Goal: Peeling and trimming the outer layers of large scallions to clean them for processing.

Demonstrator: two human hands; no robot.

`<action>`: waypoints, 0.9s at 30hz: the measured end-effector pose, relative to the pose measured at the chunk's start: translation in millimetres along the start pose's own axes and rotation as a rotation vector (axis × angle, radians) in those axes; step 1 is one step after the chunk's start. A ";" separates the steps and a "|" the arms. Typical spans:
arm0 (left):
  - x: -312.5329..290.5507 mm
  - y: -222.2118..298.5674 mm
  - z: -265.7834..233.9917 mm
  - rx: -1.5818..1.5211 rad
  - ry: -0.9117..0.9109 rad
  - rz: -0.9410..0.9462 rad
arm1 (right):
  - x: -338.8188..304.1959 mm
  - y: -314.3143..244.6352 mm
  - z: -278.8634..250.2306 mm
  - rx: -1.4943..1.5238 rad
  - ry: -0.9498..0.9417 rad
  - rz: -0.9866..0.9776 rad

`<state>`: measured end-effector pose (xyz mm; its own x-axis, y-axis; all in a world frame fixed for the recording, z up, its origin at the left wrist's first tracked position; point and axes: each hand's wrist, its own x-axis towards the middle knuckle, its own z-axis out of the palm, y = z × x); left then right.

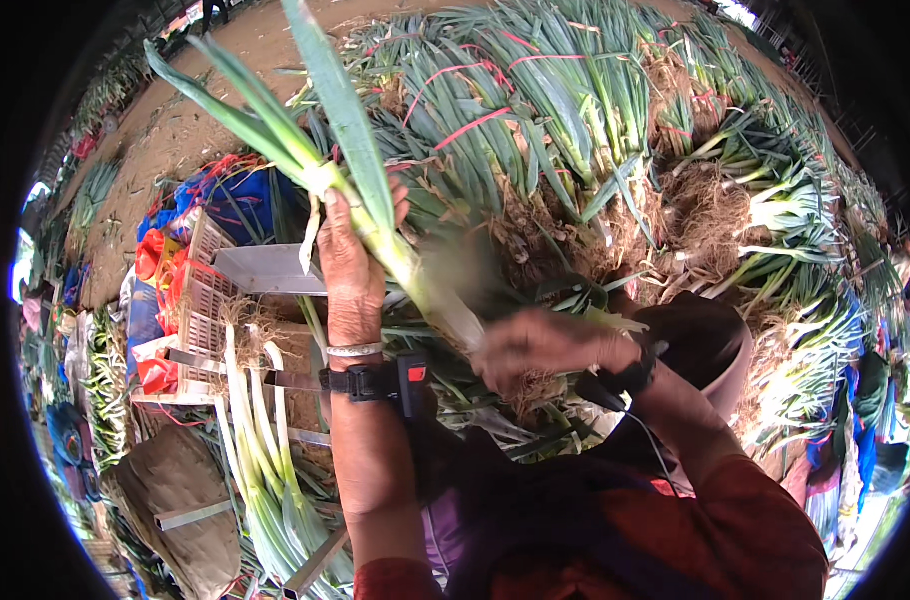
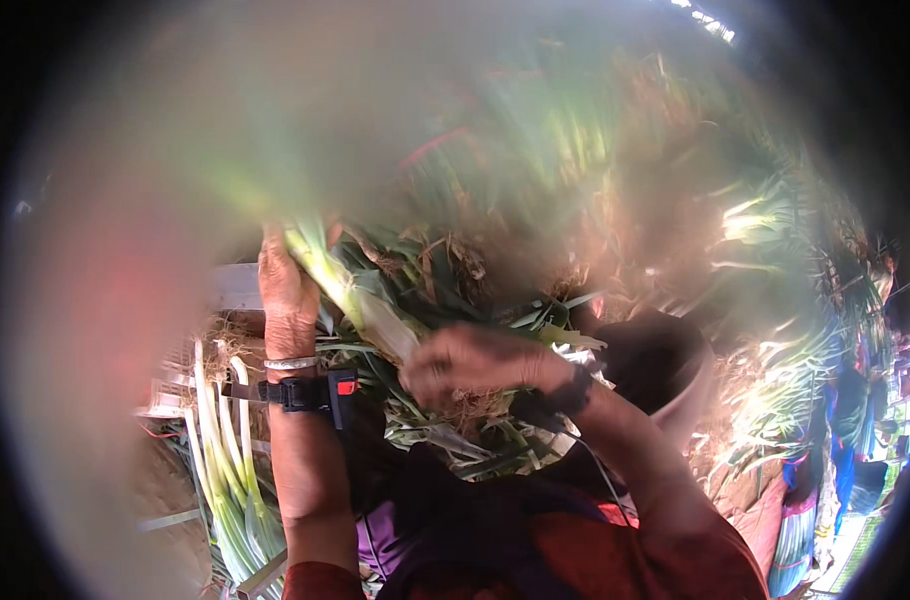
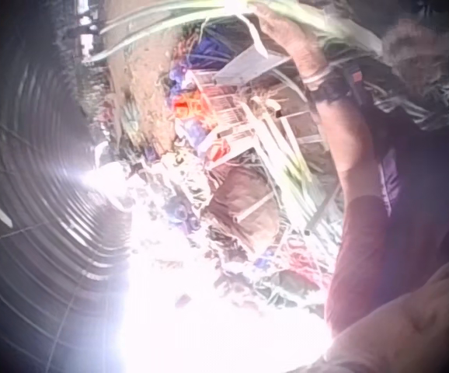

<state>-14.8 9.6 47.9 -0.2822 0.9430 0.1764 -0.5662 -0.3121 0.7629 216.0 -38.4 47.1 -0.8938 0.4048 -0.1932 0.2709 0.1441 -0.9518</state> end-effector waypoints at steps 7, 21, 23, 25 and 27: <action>-4.6 -31.7 13.0 0.010 -0.060 -0.134 | 86.0 8.0 -27.8 -0.406 1.033 -0.295; -24.1 -56.4 23.9 0.254 -0.026 -0.025 | 151.0 130.3 -29.4 -0.040 1.286 -0.686; -21.8 -63.9 32.0 0.191 -0.158 -0.086 | 141.6 180.9 -45.2 -0.151 1.291 -0.641; -25.0 -75.5 53.3 0.183 -0.262 -0.100 | 101.9 241.9 -62.8 -0.429 1.196 -0.279; -27.0 -85.1 75.5 0.180 -0.372 -0.083 | 41.8 297.1 -80.4 -0.739 1.049 0.142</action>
<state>99.5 19.4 25.2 0.0760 0.9519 0.2968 -0.4220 -0.2390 0.8745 287.9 94.0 -224.5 -0.2260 0.9210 0.3172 0.7733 0.3677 -0.5166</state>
